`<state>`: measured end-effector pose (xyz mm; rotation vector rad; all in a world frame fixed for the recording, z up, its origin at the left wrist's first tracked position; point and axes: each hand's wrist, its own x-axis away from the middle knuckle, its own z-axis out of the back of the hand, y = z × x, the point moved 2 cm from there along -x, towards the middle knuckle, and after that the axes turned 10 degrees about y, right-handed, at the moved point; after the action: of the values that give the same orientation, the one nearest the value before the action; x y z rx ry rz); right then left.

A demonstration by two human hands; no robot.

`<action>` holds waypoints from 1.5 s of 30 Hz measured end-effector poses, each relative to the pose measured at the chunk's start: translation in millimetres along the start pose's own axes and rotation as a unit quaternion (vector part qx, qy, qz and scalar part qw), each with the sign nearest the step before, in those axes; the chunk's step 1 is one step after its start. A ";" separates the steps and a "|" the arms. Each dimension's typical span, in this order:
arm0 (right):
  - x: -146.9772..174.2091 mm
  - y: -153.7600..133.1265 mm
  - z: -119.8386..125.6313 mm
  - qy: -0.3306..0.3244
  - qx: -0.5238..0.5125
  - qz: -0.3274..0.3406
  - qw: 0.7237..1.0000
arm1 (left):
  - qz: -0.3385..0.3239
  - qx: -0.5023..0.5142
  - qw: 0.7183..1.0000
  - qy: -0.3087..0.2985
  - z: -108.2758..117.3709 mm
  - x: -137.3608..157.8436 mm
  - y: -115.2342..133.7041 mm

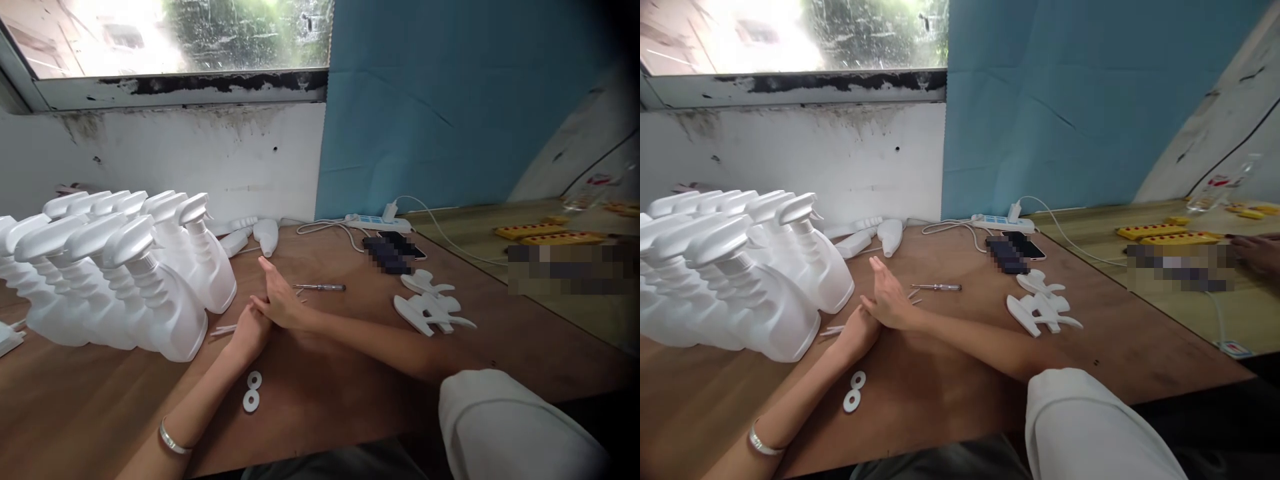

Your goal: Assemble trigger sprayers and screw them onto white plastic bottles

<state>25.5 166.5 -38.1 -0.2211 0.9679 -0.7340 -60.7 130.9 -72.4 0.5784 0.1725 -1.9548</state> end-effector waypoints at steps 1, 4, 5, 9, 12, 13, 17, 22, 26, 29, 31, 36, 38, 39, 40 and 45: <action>1.1 9.2 5.0 0.006 0.023 0.000 1.000 | -0.001 -0.009 1.000 -0.004 3.6 0.5 0.3; -12.5 33.1 8.6 -0.006 0.111 0.018 0.994 | -0.007 -0.043 0.999 -0.020 10.7 0.8 1.4; -21.3 39.0 5.9 -0.017 0.139 0.038 0.989 | -0.009 -0.050 0.998 -0.026 11.4 0.4 1.5; -52.0 59.0 -15.2 -0.061 0.223 0.057 0.971 | -0.004 -0.043 0.998 -0.037 7.8 -1.9 -2.4; -51.9 71.7 -30.6 -0.096 0.255 0.023 0.962 | -0.003 -0.042 0.998 -0.044 1.4 -1.7 -7.4; -48.5 75.0 -34.3 -0.101 0.256 0.012 0.961 | -0.005 -0.042 0.998 -0.049 -0.9 -1.1 -8.6; -39.1 81.8 -39.2 -0.108 0.246 -0.024 0.963 | -0.005 -0.051 0.997 -0.060 -9.2 2.1 -11.1; -44.5 71.0 -15.9 -0.153 0.242 -0.027 0.958 | -0.008 -0.065 0.996 -0.054 -13.4 2.2 -10.3; -31.4 49.7 23.7 -0.198 0.217 0.046 0.955 | -0.005 -0.078 0.994 -0.076 -14.1 1.4 -8.1; -4.3 39.6 51.9 -0.183 0.176 0.063 0.965 | -0.014 -0.090 0.993 -0.070 -17.1 1.1 -5.2; 19.1 36.2 61.9 -0.168 0.149 0.073 0.972 | -0.036 -0.089 0.994 -0.051 -20.1 1.0 -1.6; 65.8 36.2 62.4 -0.172 0.110 -0.001 0.979 | -0.101 -0.080 0.991 -0.040 -23.7 0.5 10.1; 71.7 36.1 61.5 -0.182 0.098 -0.024 0.978 | -0.113 -0.083 0.989 -0.043 -22.8 0.0 12.6; 72.1 35.8 61.7 -0.188 0.091 -0.029 0.977 | -0.118 -0.085 0.988 -0.044 -22.2 -0.4 13.0; 71.3 35.4 62.2 -0.195 0.085 -0.033 0.977 | -0.123 -0.086 0.988 -0.045 -21.7 -0.8 12.9; 62.6 34.0 64.9 -0.225 0.067 -0.039 0.971 | -0.141 -0.096 0.985 -0.035 -20.4 -3.1 8.6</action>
<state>116.1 141.4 -59.5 -0.2939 0.4779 -0.7756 -45.6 137.0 -87.6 0.3729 0.4144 -2.1975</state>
